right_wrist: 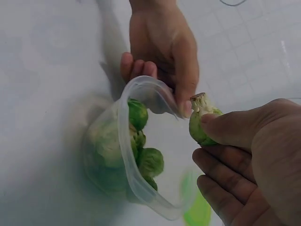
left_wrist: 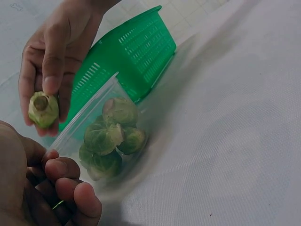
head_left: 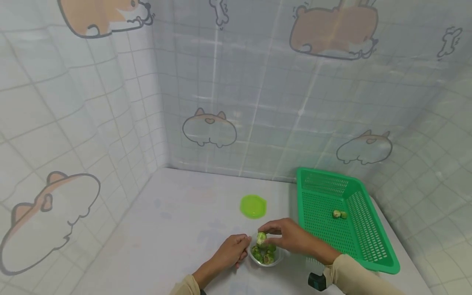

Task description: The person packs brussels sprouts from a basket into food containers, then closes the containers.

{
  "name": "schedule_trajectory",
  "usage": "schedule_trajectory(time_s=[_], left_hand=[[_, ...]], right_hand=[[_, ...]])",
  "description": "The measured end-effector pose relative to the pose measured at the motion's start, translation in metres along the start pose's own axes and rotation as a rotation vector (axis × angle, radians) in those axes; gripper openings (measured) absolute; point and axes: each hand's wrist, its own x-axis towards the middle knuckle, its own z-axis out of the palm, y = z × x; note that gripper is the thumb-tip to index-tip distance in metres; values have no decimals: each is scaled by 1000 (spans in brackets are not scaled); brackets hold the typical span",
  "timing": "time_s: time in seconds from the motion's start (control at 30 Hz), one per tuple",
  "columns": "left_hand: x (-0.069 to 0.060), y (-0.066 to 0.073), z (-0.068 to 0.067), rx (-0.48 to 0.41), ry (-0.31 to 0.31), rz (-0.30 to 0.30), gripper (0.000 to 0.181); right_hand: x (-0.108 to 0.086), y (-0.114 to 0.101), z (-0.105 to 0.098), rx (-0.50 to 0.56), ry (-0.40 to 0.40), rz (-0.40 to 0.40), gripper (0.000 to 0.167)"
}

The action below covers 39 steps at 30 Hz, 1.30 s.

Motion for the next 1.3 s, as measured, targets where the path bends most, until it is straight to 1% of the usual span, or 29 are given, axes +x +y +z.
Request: schedule_trajectory(time_s=[0.17, 0.3, 0.47, 0.67, 0.9, 1.17, 1.3], left_hand=[[-1, 3, 0, 8, -2, -5, 43], [-1, 2, 0, 4, -3, -1, 43], [-1, 1, -1, -5, -5, 14, 46], [0, -1, -1, -1, -10, 16, 45], [1, -2, -2, 9, -13, 12, 43], [1, -2, -2, 31, -5, 11, 42], [1, -2, -1, 26, -3, 8, 42]], right_hand=[[3, -2, 5, 10, -45, 21, 31], [6, 1, 9, 29, -82, 6, 32], [10, 4, 14, 4, -104, 3, 31], [13, 4, 19, -49, -105, -9, 31], [12, 2, 22, -66, -101, 18, 31], [11, 2, 24, -81, -85, 7, 31], [10, 3, 25, -95, -73, 27, 32]])
